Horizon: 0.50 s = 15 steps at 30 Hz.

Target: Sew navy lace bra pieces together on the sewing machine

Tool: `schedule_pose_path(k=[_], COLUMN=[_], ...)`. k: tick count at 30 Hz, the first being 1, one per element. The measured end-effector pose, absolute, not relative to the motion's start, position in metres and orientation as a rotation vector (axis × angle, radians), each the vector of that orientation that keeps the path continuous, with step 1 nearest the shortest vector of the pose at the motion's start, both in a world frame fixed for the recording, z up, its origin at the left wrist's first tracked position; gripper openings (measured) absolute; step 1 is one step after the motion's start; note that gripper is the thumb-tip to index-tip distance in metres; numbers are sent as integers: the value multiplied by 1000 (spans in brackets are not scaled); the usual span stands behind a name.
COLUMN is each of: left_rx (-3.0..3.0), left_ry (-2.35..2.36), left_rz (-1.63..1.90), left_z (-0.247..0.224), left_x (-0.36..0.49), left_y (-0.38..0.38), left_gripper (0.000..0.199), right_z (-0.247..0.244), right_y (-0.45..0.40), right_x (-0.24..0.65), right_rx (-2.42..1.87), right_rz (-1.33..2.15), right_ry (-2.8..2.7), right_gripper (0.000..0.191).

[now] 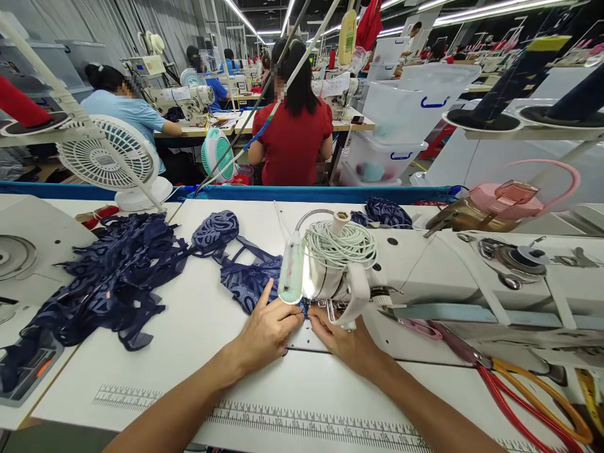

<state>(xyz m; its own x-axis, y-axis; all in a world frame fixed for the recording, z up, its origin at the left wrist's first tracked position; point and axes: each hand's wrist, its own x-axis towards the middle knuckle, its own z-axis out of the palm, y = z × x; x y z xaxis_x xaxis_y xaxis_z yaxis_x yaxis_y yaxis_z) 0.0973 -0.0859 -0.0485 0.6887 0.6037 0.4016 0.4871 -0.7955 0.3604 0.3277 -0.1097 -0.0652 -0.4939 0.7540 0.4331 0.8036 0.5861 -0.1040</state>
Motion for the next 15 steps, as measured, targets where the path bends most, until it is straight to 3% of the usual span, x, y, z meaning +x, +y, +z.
schedule_pose_path(k=[6,15], left_rx=[2704,2684], left_ry=[886,879], left_rz=[781,796], left_z=[-49,-48], left_x=[98,98], left_y=[-86,-86], left_gripper=[37,40], right_z=[-72,-91], right_y=[-109,-102], right_x=[328,324], right_rx=[-1194,-1169], right_rz=[-361,-297], right_ry=[-2418,-2318], right_gripper=[19,15])
